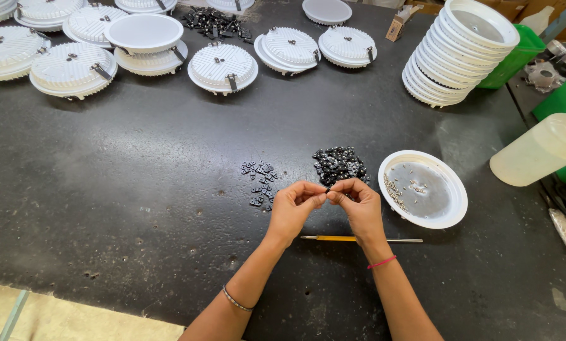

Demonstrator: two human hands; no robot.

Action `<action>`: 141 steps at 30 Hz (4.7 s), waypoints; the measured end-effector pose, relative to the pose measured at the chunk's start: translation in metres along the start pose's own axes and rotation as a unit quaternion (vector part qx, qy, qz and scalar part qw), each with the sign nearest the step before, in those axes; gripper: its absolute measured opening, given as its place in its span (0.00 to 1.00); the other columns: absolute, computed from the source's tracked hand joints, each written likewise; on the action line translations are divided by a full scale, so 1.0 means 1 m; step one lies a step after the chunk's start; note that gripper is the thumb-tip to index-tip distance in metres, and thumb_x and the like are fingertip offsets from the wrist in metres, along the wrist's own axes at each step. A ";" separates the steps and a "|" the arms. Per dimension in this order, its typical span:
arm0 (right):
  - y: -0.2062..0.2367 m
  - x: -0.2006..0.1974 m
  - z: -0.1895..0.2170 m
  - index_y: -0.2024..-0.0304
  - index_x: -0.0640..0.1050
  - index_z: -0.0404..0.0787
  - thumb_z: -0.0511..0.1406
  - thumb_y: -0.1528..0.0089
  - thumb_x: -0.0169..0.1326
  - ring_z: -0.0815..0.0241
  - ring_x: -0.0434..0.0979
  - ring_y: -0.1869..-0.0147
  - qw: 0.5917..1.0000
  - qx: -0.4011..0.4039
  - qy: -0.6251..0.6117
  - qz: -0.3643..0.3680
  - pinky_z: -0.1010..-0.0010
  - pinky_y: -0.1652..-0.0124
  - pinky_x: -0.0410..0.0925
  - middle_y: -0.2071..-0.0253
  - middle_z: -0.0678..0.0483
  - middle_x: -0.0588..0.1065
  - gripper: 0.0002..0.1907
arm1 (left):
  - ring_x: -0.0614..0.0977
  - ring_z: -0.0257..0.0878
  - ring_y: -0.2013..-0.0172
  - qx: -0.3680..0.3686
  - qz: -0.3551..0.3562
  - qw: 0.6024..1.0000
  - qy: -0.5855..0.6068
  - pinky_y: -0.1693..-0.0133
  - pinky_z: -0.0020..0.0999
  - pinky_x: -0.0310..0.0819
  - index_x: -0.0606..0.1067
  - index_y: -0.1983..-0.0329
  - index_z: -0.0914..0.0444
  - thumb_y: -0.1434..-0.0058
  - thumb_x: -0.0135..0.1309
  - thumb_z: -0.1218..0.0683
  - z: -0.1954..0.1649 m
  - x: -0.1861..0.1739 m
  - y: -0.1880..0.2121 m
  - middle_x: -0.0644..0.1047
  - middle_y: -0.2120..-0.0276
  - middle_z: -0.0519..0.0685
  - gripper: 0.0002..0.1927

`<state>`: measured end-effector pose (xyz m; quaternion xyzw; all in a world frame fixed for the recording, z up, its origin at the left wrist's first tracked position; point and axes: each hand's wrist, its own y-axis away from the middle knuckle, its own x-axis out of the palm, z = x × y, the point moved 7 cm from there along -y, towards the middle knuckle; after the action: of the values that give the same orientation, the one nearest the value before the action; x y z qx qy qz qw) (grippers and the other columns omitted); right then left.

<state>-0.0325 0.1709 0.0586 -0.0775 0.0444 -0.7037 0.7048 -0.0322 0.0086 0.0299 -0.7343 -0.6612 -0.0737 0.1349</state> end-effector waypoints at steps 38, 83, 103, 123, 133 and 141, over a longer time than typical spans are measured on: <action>-0.009 -0.067 0.034 0.52 0.80 0.32 0.28 0.32 0.56 0.68 0.79 0.57 0.964 -0.114 0.165 -0.174 0.76 0.57 0.75 0.57 0.53 0.79 0.07 | 0.77 0.48 0.49 0.225 -0.225 0.820 -0.475 0.47 0.40 0.71 0.83 0.58 0.59 0.43 0.60 0.61 -0.042 -0.110 -0.025 0.81 0.53 0.46 0.10; -0.012 -0.157 0.013 0.63 0.85 0.43 0.35 0.42 0.63 0.53 0.80 0.60 0.845 -0.014 0.495 -0.204 0.62 0.58 0.70 0.61 0.52 0.80 0.06 | 0.84 0.38 0.65 -0.051 -0.086 0.993 -0.069 0.61 0.31 0.80 0.71 0.58 0.68 0.32 0.50 0.60 0.023 -0.046 -0.019 0.82 0.64 0.54 0.05; -0.003 -0.018 0.027 0.53 0.82 0.37 0.32 0.35 0.56 0.70 0.76 0.62 0.978 -0.041 0.196 -0.053 0.76 0.60 0.70 0.65 0.58 0.80 0.09 | 0.86 0.32 0.64 -0.021 -0.042 0.994 -0.096 0.59 0.27 0.82 0.80 0.53 0.67 0.39 0.54 0.62 -0.007 -0.008 0.000 0.84 0.62 0.49 0.12; 0.005 0.012 0.013 0.63 0.81 0.34 0.27 0.41 0.62 0.70 0.79 0.60 0.986 -0.067 0.149 -0.038 0.78 0.60 0.72 0.61 0.58 0.78 0.04 | 0.86 0.33 0.68 0.032 -0.090 0.975 -0.202 0.62 0.28 0.81 0.82 0.60 0.65 0.42 0.59 0.59 -0.039 -0.006 0.008 0.85 0.69 0.49 0.08; 0.000 0.006 -0.007 0.61 0.80 0.35 0.27 0.41 0.60 0.68 0.80 0.59 0.998 -0.006 0.049 -0.024 0.75 0.56 0.75 0.63 0.56 0.81 0.06 | 0.86 0.40 0.67 0.162 -0.054 0.953 -0.249 0.63 0.32 0.81 0.79 0.60 0.68 0.41 0.58 0.62 -0.054 0.004 0.014 0.82 0.65 0.53 0.07; -0.008 -0.008 -0.024 0.56 0.83 0.32 0.27 0.40 0.59 0.65 0.81 0.59 0.998 0.046 0.035 0.033 0.71 0.56 0.75 0.61 0.52 0.83 0.10 | 0.86 0.40 0.65 0.170 -0.033 0.958 -0.230 0.61 0.32 0.81 0.78 0.59 0.67 0.41 0.57 0.64 -0.051 0.009 0.015 0.81 0.64 0.53 0.07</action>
<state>-0.0445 0.1782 0.0361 -0.0181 0.0392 -0.6836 0.7285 -0.0130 0.0003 0.0796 -0.6756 -0.7007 0.2064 0.1002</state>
